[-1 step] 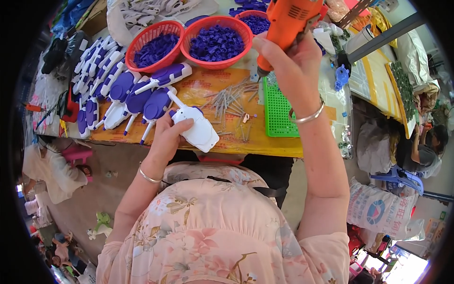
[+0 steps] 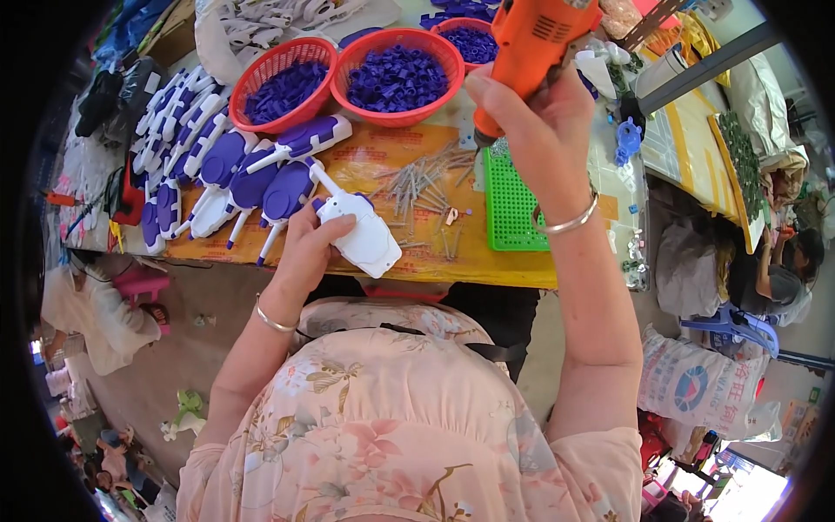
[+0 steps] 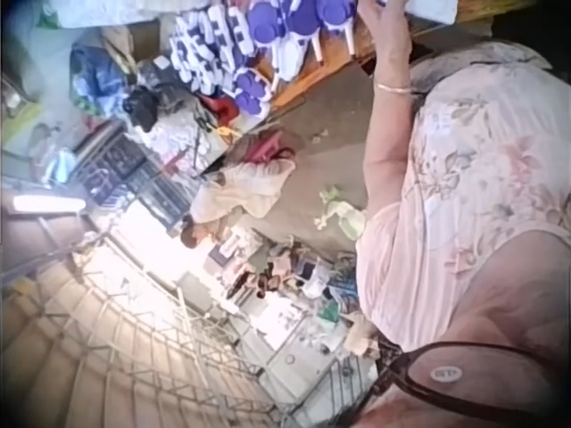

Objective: Using a hot glue gun to assemble plastic toy components on a factory workbench.

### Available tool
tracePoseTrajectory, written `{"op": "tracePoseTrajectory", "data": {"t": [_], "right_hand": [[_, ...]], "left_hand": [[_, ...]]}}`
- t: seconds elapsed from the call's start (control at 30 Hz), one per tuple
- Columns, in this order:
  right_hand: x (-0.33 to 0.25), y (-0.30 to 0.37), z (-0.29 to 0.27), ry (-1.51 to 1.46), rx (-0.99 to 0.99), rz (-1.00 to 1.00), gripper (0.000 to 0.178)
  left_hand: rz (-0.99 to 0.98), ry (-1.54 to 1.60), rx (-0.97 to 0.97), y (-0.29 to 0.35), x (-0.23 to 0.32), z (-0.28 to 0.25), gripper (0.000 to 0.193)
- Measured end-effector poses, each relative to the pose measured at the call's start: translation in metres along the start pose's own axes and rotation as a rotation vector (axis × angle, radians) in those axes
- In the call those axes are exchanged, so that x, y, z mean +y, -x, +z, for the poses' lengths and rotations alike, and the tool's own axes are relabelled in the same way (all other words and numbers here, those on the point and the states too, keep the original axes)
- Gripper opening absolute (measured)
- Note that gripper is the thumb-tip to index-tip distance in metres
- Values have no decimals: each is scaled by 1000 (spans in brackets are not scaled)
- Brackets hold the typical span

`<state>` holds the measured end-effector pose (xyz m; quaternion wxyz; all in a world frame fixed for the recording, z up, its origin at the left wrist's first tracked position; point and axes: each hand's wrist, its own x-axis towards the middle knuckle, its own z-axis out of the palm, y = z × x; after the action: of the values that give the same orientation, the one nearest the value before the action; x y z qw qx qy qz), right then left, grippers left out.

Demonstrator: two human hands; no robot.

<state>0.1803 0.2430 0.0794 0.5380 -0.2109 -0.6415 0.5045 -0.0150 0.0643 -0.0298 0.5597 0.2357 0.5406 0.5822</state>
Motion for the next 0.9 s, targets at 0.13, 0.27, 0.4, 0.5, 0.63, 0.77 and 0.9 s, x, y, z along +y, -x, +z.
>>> {"op": "tracePoseTrajectory", "data": {"t": [0.13,0.27,0.4,0.5,0.63,0.77,0.9], "right_hand": [[-10,21,-11,80,-77,122,37],[-17,34,-15,55,-31,148,31],[-22,42,-23,174,-77,158,42],[-20,43,-39,56,-96,109,46],[-29,43,-36,-168,-137,203,41],[-42,42,-27,-18,-252,138,43],[-41,38,-24,-164,-385,269,48]], "left_hand": [[-1,-117,-60,-15,1,11,35],[32,-100,-143,-31,-23,37,31],[83,-130,-162,-49,-36,68,34],[41,-47,-207,-51,-28,84,34],[-43,117,-80,-47,-24,62,34],[-6,-7,-24,-28,-14,42,42],[20,-439,-12,-4,10,33,48]]}}
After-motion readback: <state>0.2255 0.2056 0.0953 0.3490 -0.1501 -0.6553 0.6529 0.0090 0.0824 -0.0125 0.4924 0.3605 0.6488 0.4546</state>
